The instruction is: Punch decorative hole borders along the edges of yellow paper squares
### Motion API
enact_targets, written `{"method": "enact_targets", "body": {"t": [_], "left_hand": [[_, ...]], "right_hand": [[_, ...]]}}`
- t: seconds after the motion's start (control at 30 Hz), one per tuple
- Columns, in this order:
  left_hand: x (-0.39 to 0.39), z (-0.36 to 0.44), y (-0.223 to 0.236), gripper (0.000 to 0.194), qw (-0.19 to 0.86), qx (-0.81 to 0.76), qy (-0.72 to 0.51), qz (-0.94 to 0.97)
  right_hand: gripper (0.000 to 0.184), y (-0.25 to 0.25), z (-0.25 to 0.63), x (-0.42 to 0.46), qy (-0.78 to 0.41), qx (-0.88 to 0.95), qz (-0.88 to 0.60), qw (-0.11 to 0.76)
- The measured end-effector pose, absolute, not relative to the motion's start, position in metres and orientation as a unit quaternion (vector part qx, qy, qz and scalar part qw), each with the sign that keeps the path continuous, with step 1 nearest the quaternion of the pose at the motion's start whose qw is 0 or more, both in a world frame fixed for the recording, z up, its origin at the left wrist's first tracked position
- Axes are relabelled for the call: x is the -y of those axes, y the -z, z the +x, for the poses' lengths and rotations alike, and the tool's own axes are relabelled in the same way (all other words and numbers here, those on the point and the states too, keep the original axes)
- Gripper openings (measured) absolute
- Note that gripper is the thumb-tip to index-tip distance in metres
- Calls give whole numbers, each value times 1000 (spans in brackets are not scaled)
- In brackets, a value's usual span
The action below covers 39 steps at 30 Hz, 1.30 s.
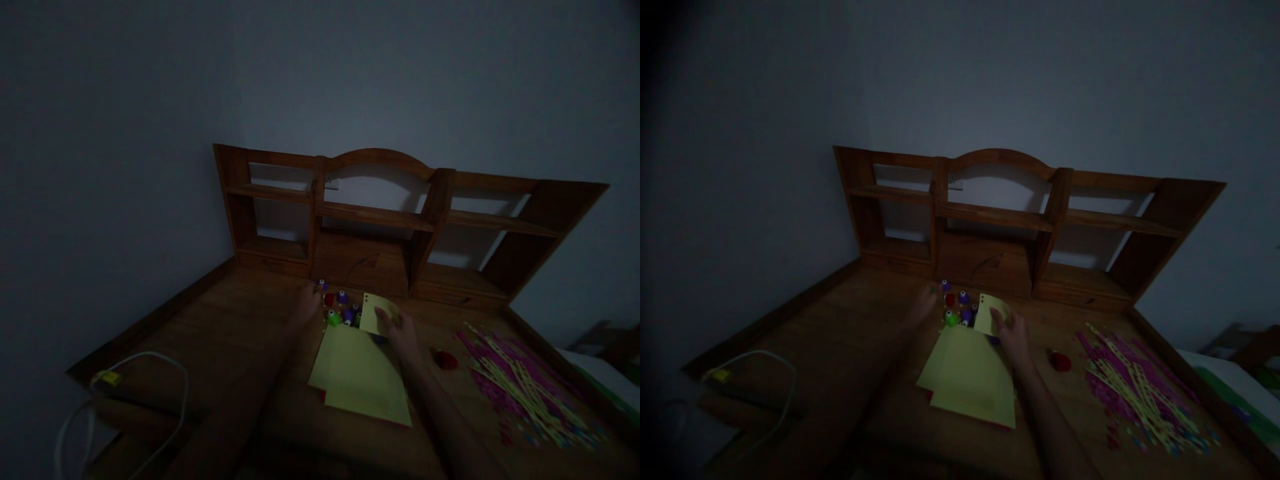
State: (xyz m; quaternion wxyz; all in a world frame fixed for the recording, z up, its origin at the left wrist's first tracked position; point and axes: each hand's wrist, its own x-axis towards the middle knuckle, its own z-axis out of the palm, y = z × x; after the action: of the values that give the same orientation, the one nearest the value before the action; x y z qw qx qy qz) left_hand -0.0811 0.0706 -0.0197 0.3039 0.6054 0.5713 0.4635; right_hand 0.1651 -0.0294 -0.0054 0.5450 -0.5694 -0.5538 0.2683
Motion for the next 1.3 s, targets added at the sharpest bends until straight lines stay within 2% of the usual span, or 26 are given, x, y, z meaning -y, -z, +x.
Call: {"method": "enact_targets", "body": {"t": [0.1, 0.23, 0.43, 0.63, 0.77, 0.97, 1.3], "left_hand": [[-69, -81, 27, 19, 169, -621, -382, 663], [-66, -79, 30, 22, 78, -620, -260, 736], [-56, -80, 20, 27, 14, -616, -202, 761], [-48, -77, 12, 33, -19, -626, -235, 744], [-49, -75, 11, 30, -39, -587, -294, 753], [-54, -73, 15, 25, -3, -561, -335, 757], [-60, -63, 17, 20, 9, -513, -413, 752]], "right_hand": [[54, 7, 166, 29, -271, 542, -571, 554], [53, 7, 168, 28, -247, 551, -585, 542], [51, 9, 168, 26, -249, 555, -579, 542], [49, 8, 168, 29, -235, 559, -587, 536], [52, 10, 168, 29, -236, 552, -594, 536], [54, 15, 170, 24, -233, 538, -595, 550], [54, 10, 173, 26, -158, 524, -618, 564]]}}
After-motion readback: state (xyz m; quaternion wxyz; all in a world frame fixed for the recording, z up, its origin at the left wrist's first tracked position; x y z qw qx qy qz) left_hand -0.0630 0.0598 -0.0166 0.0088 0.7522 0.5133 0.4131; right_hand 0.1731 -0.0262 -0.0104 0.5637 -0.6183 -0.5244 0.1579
